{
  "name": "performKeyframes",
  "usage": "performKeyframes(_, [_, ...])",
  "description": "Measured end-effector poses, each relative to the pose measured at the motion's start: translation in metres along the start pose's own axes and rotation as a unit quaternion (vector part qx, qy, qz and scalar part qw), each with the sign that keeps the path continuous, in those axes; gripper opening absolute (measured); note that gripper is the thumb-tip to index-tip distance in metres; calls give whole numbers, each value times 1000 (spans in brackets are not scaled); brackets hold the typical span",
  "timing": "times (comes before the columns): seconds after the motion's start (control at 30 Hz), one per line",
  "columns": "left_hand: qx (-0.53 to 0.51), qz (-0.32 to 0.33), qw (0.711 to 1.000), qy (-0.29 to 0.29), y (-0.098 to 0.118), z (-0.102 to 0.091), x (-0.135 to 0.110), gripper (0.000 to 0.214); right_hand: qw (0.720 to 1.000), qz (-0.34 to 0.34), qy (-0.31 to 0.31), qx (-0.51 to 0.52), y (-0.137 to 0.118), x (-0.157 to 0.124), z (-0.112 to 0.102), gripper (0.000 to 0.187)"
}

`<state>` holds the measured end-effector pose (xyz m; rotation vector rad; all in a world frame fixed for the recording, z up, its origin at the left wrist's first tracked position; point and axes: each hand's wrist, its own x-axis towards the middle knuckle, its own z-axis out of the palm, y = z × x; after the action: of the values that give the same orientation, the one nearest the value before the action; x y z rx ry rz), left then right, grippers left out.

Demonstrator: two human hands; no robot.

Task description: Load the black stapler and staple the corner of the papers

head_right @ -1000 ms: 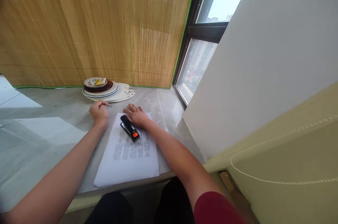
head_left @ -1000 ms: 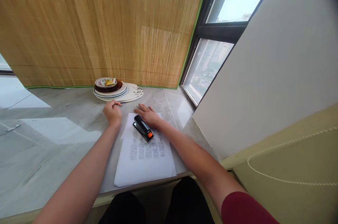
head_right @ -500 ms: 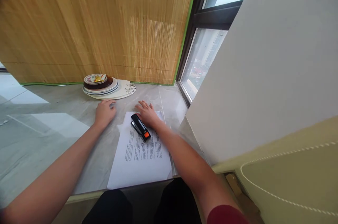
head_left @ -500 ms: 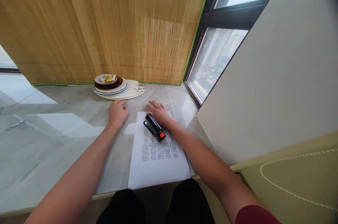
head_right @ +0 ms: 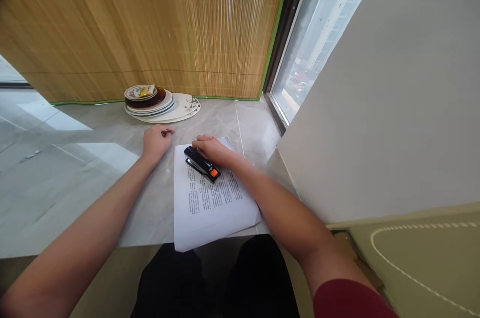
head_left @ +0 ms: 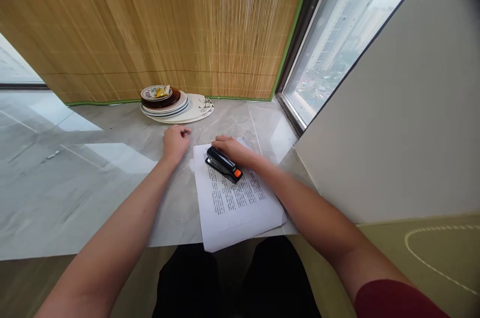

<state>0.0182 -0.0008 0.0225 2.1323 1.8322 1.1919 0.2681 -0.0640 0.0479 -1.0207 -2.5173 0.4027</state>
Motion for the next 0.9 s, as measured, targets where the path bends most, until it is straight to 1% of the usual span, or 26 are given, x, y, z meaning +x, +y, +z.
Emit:
performKeyframes(0.07, [4, 22, 999, 24, 7, -2, 0, 25, 999, 14, 41, 23, -8, -4, -10, 29])
performKeyframes(0.1, [-2, 41, 999, 36, 11, -4, -1, 23, 998, 20, 51, 35, -13, -7, -16, 36])
performKeyframes(0.13, [-17, 65, 997, 41, 17, -5, -2, 23, 998, 27, 49, 42, -19, -12, -22, 43])
performKeyframes(0.17, [-41, 91, 995, 28, 23, -6, -3, 24, 998, 27, 36, 44, -25, -17, -27, 47])
performKeyframes(0.2, [-64, 119, 991, -10, 28, -7, -5, 26, 999, 27, 21, 38, -31, -21, -31, 48])
performKeyframes(0.27, [-93, 172, 972, -127, 38, -8, -8, 28, 1000, 28, -7, 4, -41, -28, -34, 47])
performKeyframes(0.33, [-106, 199, 948, -224, 43, -8, -10, 29, 999, 31, -25, -33, -45, -30, -33, 45])
performKeyframes(0.37, [-110, 202, 940, -253, 43, -8, -10, 29, 998, 28, -31, -40, -44, -30, -32, 43])
performKeyframes(0.4, [-115, 202, 934, -270, 43, -8, -10, 28, 999, 22, -29, -33, -40, -30, -30, 39])
performKeyframes(0.47, [-128, 202, 929, -282, 42, -8, -8, 24, 1000, 7, 16, 16, -27, -27, -29, 33])
performKeyframes(0.5, [-136, 205, 928, -281, 41, -8, -8, 21, 997, 6, 65, 50, -18, -26, -29, 33])
performKeyframes(0.57, [-149, 217, 922, -284, 40, -8, -7, 17, 978, 14, 180, 107, 0, -24, -28, 40])
performKeyframes(0.63, [-154, 237, 909, -306, 39, -9, -8, 14, 954, 20, 262, 144, 18, -24, -28, 48])
performKeyframes(0.67, [-152, 247, 903, -317, 39, -10, -8, 18, 944, 22, 289, 156, 25, -24, -27, 51])
performKeyframes(0.73, [-142, 262, 897, -326, 37, -9, -9, 29, 931, 24, 321, 173, 37, -24, -25, 57])
performKeyframes(0.77, [-137, 264, 900, -320, 36, -8, -10, 33, 927, 23, 329, 178, 42, -24, -23, 59])
performKeyframes(0.83, [-133, 254, 912, -295, 32, -4, -9, 32, 925, 16, 331, 184, 50, -23, -20, 60])
performKeyframes(0.9, [-144, 235, 921, -275, 28, 0, -8, 26, 926, 10, 326, 191, 57, -21, -16, 59])
